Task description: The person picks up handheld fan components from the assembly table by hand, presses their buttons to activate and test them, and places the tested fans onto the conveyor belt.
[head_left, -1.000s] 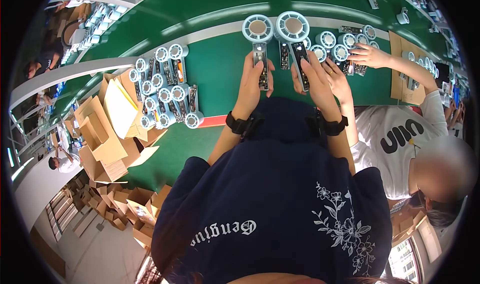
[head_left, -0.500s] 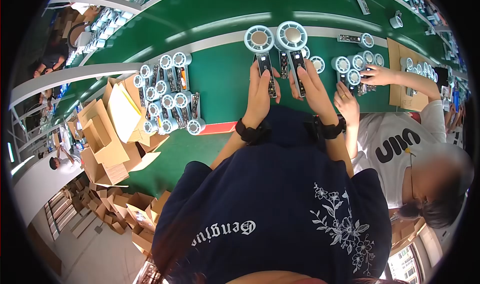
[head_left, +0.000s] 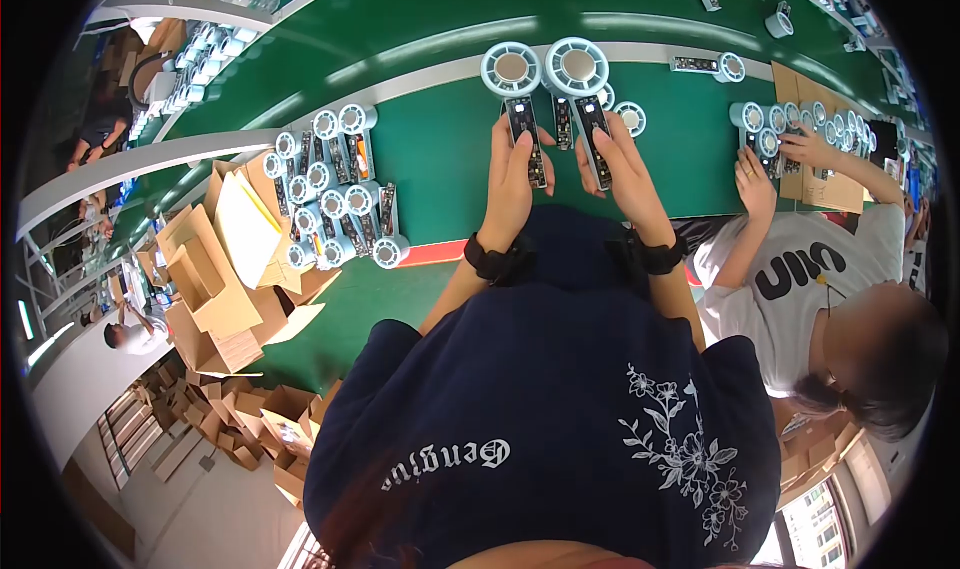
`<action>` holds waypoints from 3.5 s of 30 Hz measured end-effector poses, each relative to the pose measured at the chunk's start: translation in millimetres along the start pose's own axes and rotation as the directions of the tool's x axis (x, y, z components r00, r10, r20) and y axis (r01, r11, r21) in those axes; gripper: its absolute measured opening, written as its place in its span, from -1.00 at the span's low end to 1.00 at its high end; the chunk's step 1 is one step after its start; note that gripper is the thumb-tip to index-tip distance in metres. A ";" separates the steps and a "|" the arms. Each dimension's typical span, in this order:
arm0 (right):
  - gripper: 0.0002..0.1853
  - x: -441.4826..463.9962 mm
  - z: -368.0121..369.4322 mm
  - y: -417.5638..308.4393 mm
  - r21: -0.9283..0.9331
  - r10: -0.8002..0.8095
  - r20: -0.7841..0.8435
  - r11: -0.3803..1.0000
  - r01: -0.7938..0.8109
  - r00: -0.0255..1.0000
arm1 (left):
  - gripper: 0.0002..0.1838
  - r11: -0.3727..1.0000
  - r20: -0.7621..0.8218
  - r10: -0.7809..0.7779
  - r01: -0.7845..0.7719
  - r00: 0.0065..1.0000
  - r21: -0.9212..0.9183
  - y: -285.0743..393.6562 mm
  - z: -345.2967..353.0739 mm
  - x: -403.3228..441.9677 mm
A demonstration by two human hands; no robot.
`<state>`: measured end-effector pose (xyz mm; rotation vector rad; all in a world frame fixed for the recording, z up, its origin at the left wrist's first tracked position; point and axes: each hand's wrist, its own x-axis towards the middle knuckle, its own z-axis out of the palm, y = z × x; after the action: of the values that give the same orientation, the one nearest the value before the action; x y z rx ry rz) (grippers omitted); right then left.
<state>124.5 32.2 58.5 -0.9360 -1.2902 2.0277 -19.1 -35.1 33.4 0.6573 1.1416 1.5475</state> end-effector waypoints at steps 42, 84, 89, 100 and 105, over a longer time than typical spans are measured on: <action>-0.66 -31.5 -125.4 39.0 0.066 0.034 -0.565 0.998 0.004 0.825 | -0.64 0.901 0.386 -0.433 0.408 0.814 0.148 -109.4 100.0 75.9; -0.64 -17.7 -297.2 96.3 -0.144 0.069 -0.651 0.967 -0.212 0.756 | -0.66 0.780 0.238 -0.457 0.258 0.857 0.570 -266.9 198.4 128.2; -0.60 -10.4 -298.4 99.1 -0.441 -0.215 -0.713 0.878 -0.188 0.668 | -0.61 0.691 0.235 -0.507 0.228 0.829 0.686 -263.0 206.3 136.5; -0.72 51.0 -281.6 -67.9 -0.656 -0.208 -0.593 0.684 -0.318 0.778 | -0.74 0.788 0.292 -0.365 0.126 0.884 0.603 -96.9 121.3 199.8; -0.61 179.8 -323.6 -47.4 -0.909 -0.503 -0.389 0.343 -0.235 0.772 | -0.74 0.696 -0.154 0.080 0.056 0.985 0.716 -115.2 -4.0 283.4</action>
<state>276.8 358.4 -40.1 -1.7087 -2.0018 0.4323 -57.6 230.0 -114.4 1.0578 1.9200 1.1363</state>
